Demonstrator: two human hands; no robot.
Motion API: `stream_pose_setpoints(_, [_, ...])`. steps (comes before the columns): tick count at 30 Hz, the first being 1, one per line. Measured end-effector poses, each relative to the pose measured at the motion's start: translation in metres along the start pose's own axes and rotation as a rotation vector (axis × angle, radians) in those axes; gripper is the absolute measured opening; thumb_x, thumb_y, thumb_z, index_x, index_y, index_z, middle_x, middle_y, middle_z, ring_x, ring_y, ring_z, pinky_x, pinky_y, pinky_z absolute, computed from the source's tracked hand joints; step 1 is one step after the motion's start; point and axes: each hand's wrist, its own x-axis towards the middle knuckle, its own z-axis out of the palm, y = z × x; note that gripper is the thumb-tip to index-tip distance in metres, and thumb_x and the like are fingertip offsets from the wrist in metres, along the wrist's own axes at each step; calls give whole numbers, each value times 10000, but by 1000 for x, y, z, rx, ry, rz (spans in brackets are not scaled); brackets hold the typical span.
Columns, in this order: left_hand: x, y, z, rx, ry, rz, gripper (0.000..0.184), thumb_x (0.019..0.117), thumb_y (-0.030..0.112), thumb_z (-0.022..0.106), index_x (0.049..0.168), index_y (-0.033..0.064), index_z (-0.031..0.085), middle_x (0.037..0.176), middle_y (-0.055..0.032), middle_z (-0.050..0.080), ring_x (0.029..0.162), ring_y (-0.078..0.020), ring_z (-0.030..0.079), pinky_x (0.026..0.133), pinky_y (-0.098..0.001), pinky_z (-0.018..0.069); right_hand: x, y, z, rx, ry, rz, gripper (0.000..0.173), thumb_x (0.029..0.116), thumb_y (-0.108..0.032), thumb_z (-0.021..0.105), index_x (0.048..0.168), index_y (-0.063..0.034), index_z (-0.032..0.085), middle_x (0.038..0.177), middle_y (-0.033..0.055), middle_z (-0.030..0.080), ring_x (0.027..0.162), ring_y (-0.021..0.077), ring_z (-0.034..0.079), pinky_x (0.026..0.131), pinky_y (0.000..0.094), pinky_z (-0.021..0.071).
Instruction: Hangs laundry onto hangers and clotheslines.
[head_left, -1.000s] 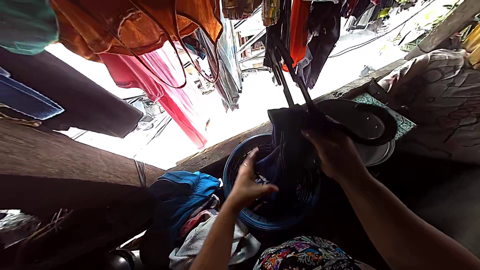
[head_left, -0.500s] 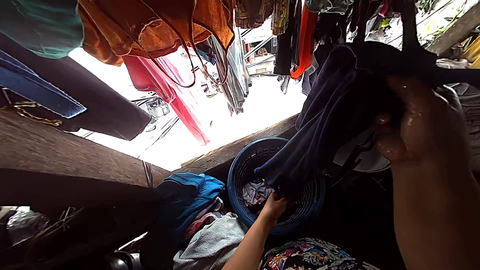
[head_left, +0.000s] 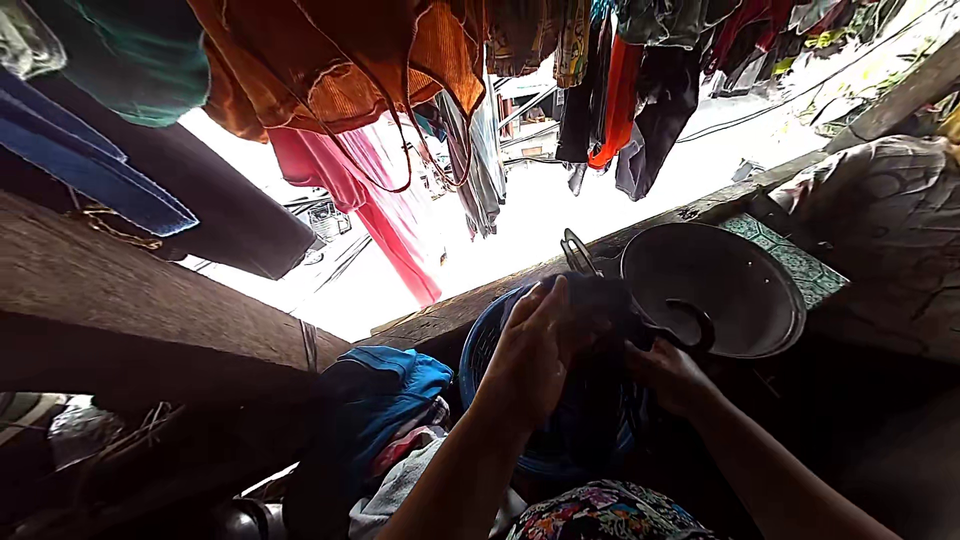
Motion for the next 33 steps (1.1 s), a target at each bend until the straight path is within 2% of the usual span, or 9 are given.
stream_pose_setpoints(3, [-2,13,5,-22,54,67,351,1125,339,335,1188,161,630,1032,-14,708,780,-49,675,710,-178,556,2,3,-14,-102,43,146,276,1014,-402,640,926,-146,694,696,-53,684,443,-10,393,435,176,301])
stream_pose_setpoints(6, [-5,18,10,-26,70,58,349,1125,328,337,1208,155,628,1093,-29,716,819,-66,694,728,-188,561,3,2,-25,-142,120,39,280,954,-353,733,834,-130,615,598,-46,558,442,7,405,418,173,300])
stream_pose_setpoints(11, [-4,14,22,4,95,46,334,1120,323,368,1228,144,628,1084,-29,729,840,-72,703,755,-203,568,6,-16,14,-352,99,-394,380,849,-260,837,1044,-6,632,867,93,628,721,179,601,629,386,530])
stream_pose_setpoints(15, [-1,22,5,125,202,144,330,1105,377,411,1277,175,607,1111,11,705,947,-80,682,843,-251,552,16,-21,14,-353,77,-419,125,993,-213,652,1026,-101,694,751,9,612,603,97,535,547,298,451])
stream_pose_setpoints(20, [1,19,-7,390,106,152,331,1075,417,471,1182,167,659,1058,-9,681,956,-129,664,843,-361,565,13,-50,13,-343,26,-680,540,874,-295,785,1356,-148,590,1161,-54,709,809,-3,627,631,192,510])
stream_pose_setpoints(25, [7,5,-17,553,-2,398,347,1078,373,464,1331,185,608,1184,-12,679,1050,-145,670,898,-398,584,14,-85,38,-295,181,-750,123,944,-170,691,1023,-75,692,746,-36,651,648,-2,601,597,200,516])
stream_pose_setpoints(28, [6,-54,-39,796,231,540,458,969,244,673,1362,72,513,1252,-79,632,1050,-162,678,823,-374,609,8,-100,38,-183,267,-559,144,967,-185,699,1078,-94,692,821,-14,660,698,44,606,637,259,521])
stream_pose_setpoints(31, [2,-120,-60,895,202,165,581,883,280,768,1356,5,573,1236,-123,676,1136,-176,662,987,-361,547,2,-114,36,-33,255,-532,108,966,-195,715,1060,-148,690,797,-51,652,640,18,583,572,199,503])
stream_pose_setpoints(33, [1,-140,-71,571,204,-21,338,911,147,730,1215,17,663,1122,-85,720,1068,-134,679,954,-320,555,-6,-121,31,-33,249,-537,73,979,-244,702,1011,-185,677,716,-68,611,511,15,496,460,182,419])
